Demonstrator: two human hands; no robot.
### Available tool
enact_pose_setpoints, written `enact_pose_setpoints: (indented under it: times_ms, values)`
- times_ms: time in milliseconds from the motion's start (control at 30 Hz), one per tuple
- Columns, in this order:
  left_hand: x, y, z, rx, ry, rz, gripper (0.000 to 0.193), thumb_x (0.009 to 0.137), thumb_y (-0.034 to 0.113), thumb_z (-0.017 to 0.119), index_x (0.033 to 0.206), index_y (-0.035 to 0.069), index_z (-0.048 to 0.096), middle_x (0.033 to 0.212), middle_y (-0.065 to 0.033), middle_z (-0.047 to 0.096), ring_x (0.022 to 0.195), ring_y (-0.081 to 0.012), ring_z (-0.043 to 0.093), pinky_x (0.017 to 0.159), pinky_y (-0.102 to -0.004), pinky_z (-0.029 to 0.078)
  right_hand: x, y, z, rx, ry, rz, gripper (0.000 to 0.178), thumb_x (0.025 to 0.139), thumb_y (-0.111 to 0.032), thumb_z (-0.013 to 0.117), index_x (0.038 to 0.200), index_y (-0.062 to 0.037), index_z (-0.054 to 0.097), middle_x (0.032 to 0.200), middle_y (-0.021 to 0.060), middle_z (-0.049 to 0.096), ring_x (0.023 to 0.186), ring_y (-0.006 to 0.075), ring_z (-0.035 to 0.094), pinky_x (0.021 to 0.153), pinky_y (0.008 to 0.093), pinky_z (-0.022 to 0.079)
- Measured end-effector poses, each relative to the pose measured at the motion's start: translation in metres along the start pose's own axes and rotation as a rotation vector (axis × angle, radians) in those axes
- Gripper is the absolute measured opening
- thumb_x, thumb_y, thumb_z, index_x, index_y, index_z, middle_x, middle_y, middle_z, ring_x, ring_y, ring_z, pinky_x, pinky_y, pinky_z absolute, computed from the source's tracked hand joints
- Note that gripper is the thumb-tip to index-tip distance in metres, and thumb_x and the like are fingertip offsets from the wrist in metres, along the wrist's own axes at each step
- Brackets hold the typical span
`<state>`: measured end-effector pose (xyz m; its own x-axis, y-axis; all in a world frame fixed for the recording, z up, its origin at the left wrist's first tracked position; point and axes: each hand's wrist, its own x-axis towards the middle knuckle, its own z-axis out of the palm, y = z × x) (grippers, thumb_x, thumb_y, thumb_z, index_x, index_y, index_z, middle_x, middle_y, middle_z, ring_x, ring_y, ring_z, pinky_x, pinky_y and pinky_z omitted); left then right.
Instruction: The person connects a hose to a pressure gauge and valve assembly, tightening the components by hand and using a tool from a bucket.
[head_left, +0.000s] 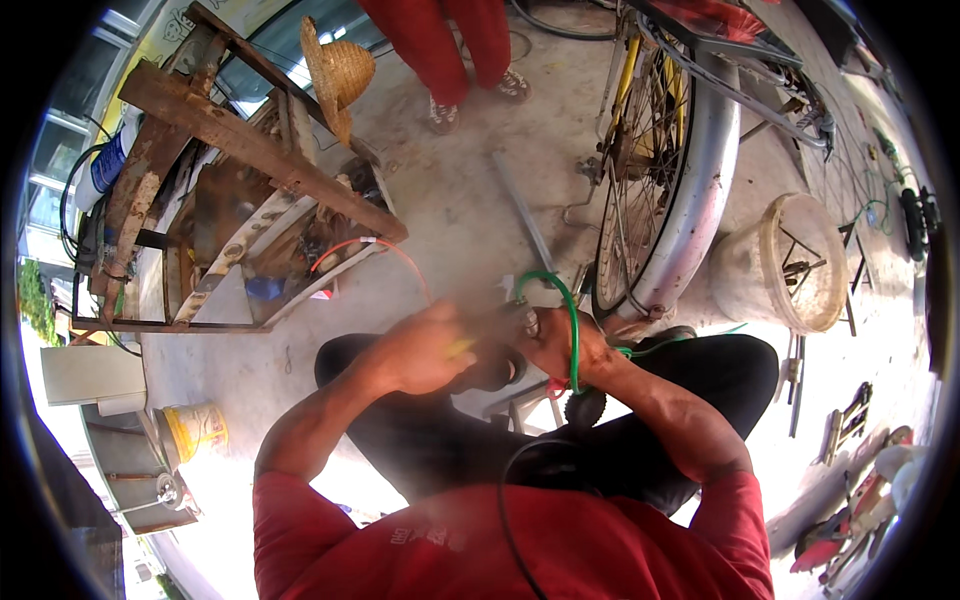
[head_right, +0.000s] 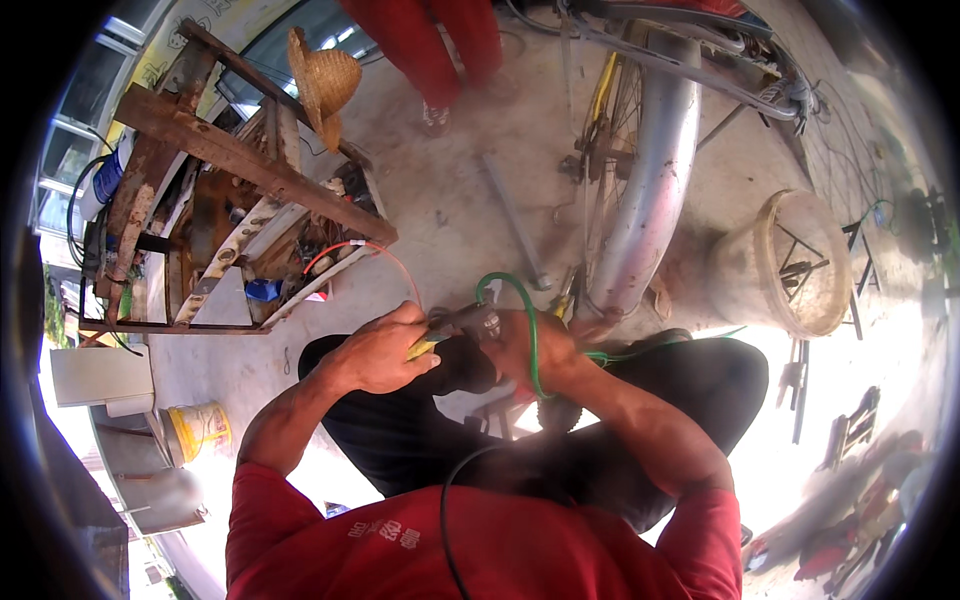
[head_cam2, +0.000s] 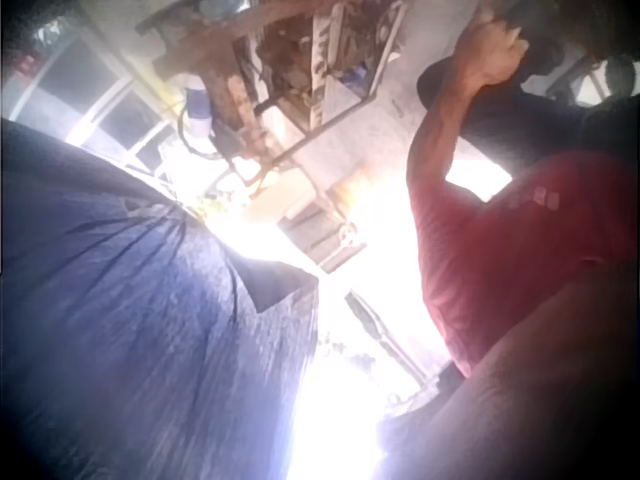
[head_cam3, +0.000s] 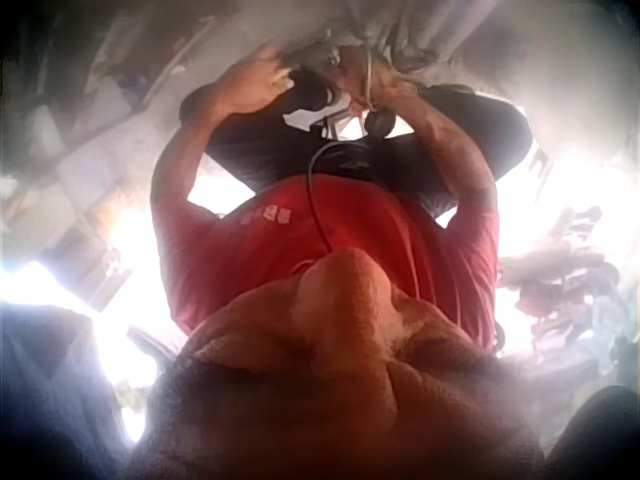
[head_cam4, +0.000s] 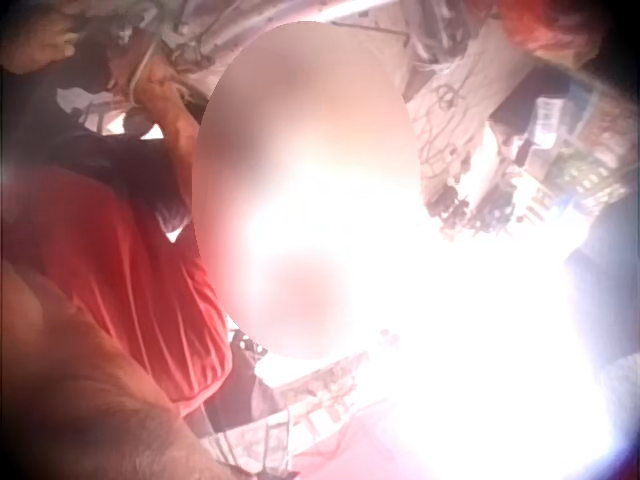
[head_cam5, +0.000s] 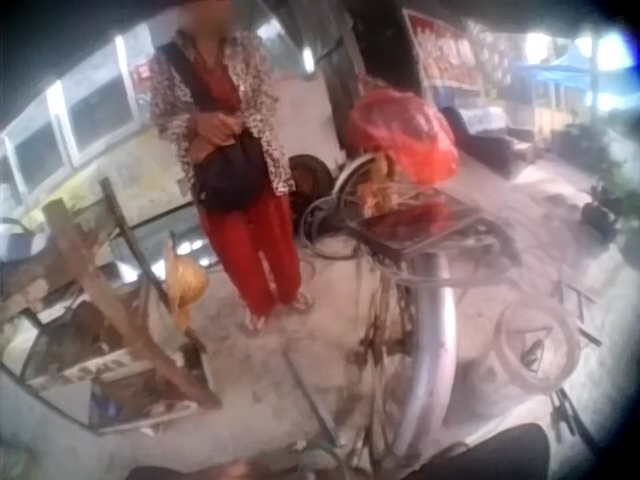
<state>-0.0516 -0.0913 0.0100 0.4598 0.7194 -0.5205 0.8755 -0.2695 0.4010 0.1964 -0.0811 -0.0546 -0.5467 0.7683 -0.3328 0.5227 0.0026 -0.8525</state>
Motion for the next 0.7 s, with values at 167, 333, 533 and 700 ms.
enact_pose_setpoints:
  times_ms: [167,333,533,700]
  values:
    - [0.003,-0.012,0.004,0.026,0.034,0.102,0.036,0.087,0.021,0.074,0.119,0.005,0.068,0.122,-0.0162,0.058,0.114,-0.0353,0.057,0.099,-0.0439,0.047,0.011,0.026,0.009,-0.073,0.05,-0.072,0.034,0.096,-0.029,0.06,0.117,-0.0045,0.068,0.085,0.0175,0.074,0.08,0.0283,0.074,0.07,0.0404,0.058]
    - [0.014,-0.043,0.012,-0.071,0.091,0.377,0.04,0.085,0.018,0.077,0.12,0.0,0.067,0.132,-0.0147,0.057,0.122,-0.0337,0.056,0.104,-0.0419,0.046,0.003,0.009,-0.007,0.23,-0.31,-0.171,0.026,0.094,-0.027,0.067,0.099,-0.001,0.067,0.074,0.0106,0.069,0.07,0.0223,0.069,0.065,0.0366,0.054]
    - [0.031,-0.03,0.008,-0.288,0.151,0.569,0.047,0.084,0.015,0.078,0.125,-0.004,0.065,0.135,-0.0143,0.056,0.124,-0.0322,0.057,0.104,-0.0408,0.046,-0.002,0.005,-0.014,0.538,-0.532,-0.161,0.024,0.093,-0.023,0.069,0.082,-0.0034,0.061,0.065,0.0043,0.061,0.061,0.0164,0.061,0.06,0.0328,0.048]
    - [0.028,-0.019,0.008,-0.358,0.181,0.534,0.046,0.085,0.015,0.076,0.126,-0.002,0.065,0.132,-0.0148,0.058,0.12,-0.0335,0.058,0.103,-0.04,0.047,-0.005,-0.002,-0.018,0.48,-0.414,-0.088,0.022,0.094,-0.022,0.066,0.084,-0.0032,0.062,0.067,0.0049,0.062,0.062,0.0157,0.062,0.061,0.033,0.049]
